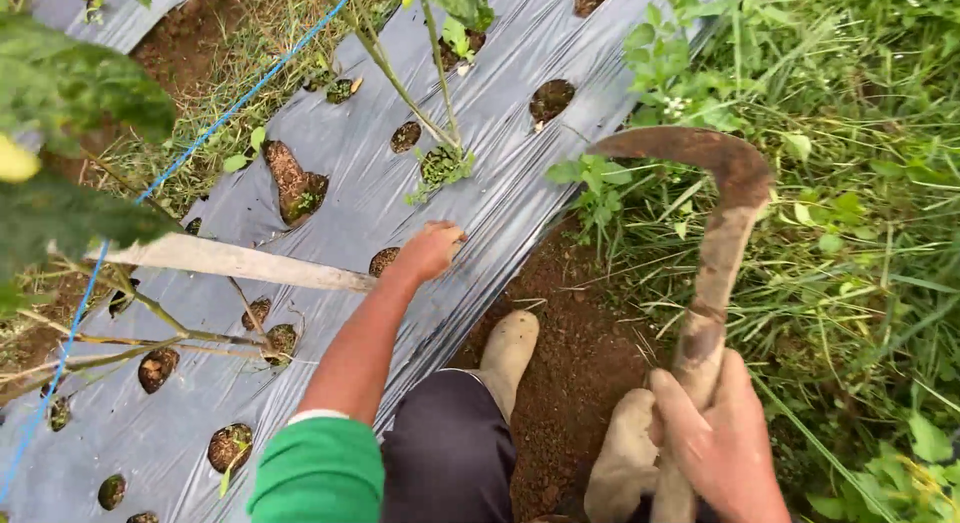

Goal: The person uses a sickle to cut weeds and pulls them by hand from the soil next to a row of plants covered with black plastic mulch. The person works along the edge of the mulch, clearing the area of unwanted vegetation.

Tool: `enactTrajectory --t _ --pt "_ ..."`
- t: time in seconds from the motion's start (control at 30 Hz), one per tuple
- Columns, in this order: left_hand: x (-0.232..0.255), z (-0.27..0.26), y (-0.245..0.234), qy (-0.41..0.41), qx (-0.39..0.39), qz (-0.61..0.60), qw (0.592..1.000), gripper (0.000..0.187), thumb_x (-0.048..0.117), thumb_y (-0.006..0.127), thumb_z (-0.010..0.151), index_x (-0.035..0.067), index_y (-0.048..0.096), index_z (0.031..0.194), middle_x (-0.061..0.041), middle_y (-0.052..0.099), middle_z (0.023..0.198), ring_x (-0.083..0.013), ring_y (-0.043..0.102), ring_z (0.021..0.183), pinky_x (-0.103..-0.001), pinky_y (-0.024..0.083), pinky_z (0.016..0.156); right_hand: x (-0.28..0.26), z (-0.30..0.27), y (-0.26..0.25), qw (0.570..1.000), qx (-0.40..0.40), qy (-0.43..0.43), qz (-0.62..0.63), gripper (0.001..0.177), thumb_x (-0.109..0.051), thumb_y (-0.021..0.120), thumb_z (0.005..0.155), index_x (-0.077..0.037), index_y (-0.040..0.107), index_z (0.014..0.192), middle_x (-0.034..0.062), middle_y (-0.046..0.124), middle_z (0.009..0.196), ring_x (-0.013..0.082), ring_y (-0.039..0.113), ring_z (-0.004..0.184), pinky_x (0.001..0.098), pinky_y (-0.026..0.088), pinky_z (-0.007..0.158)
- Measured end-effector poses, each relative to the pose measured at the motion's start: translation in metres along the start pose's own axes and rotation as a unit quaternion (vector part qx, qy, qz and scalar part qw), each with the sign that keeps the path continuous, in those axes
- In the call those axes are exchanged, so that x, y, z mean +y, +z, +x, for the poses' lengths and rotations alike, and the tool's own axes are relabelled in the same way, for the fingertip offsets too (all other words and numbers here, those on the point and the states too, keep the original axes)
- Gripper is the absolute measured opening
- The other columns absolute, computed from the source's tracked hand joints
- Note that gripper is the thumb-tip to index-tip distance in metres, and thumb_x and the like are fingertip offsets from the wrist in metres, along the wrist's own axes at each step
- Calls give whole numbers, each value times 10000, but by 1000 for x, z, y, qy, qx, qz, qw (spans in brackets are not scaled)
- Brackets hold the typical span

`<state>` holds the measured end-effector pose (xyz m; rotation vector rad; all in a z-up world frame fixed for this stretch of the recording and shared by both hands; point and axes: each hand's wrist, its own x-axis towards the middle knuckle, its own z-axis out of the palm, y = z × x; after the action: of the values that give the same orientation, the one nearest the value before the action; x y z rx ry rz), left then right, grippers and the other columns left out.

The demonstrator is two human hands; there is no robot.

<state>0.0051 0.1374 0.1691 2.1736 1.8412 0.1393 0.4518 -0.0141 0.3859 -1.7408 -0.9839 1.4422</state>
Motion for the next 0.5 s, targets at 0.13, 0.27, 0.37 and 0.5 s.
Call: enactTrajectory --t 0.13,0.27,0.37,0.5 --pt "-11 52 8 -40 -53 -36 997 345 122 442 945 174 683 1186 11 642 1391 -287 502 1340 -446 431 1099 24 15 6 996 57 65 -34 277 53 694 884 95 605 1143 272 611 678 362 570 501 452 443 475" --pt "-48 94 17 10 0 17 1000 521 -29 476 867 174 583 1335 45 552 1489 -277 441 1419 -415 363 1175 122 50 -7 986 96 -61 -122 528 -2 766 761 101 617 1257 247 706 844 330 687 699 416 536 702" --pt "-78 110 13 -14 27 68 997 442 42 464 922 150 557 1341 5 529 1530 -268 357 1512 -431 290 1231 194 79 -25 979 119 -117 -117 559 0 780 739 133 595 1249 249 678 913 325 673 794 422 530 800" --pt "-95 116 -4 -60 80 140 985 424 89 537 910 267 606 1288 65 624 1383 -204 493 1359 -426 392 1093 286 122 -58 961 165 -148 -163 720 -26 873 678 187 575 1297 289 678 968 384 690 921 474 558 857"
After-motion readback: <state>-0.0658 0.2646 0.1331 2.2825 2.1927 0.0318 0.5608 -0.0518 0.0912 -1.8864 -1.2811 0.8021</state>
